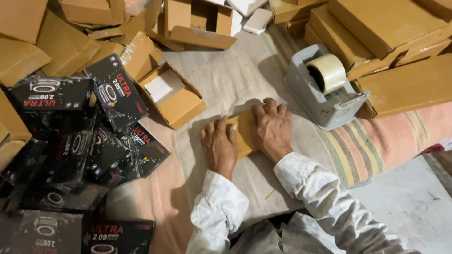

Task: The person places small black product boxes into larger brown cardboard shipping boxes, then seals each box with clear packing tape using a handheld dispenser. The person repeats this process for multiple units, stacking the sealed boxes aside.

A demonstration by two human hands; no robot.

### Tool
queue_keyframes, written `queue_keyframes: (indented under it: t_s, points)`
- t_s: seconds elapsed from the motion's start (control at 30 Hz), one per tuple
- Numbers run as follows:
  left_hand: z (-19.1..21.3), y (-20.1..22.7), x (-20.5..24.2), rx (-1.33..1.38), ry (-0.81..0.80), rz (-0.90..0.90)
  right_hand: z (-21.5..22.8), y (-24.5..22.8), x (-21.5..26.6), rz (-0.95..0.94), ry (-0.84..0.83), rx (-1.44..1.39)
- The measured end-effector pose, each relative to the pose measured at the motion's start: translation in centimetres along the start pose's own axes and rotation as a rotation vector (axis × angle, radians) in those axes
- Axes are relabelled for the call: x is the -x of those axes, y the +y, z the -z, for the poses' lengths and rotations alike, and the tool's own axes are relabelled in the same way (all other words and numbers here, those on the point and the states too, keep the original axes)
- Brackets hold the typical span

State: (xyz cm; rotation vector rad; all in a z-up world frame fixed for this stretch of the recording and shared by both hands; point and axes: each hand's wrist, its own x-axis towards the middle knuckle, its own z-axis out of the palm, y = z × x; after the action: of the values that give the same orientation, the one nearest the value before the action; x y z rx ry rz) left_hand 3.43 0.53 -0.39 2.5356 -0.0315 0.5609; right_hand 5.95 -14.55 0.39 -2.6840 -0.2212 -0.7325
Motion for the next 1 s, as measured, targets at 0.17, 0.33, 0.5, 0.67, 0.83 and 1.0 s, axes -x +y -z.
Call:
queue_keyframes:
  t_s: [0.17,0.33,0.5,0.67,0.83,1.0]
  points:
    - [-0.7,-0.4,1.0,-0.043,0.088,0.005,-0.2,0.9,0.4,0.023,-0.001,-0.063]
    - [-0.7,-0.4,1.0,-0.01,0.083,0.009,0.5,1.2,0.1,0.037,-0.045,-0.105]
    - [0.5,0.0,2.3,-0.124,0.1,-0.192,0.7,1.2,0.8,0.1,-0.103,-0.032]
    - [2.4,0.0,4.6,0.08,-0.055,-0.052,0.7,2.2,2.6,0.156,-0.093,0.015]
    - [2.0,-1.2,5.6,0.219,-0.099,0.046,2.8,3.4,0.9,0.237,-0.275,-0.157]
    - [1.0,-4.7,5.7,0.455,-0.054,0.019,4.5,5.2,-2.4,0.442,-0.461,-0.174]
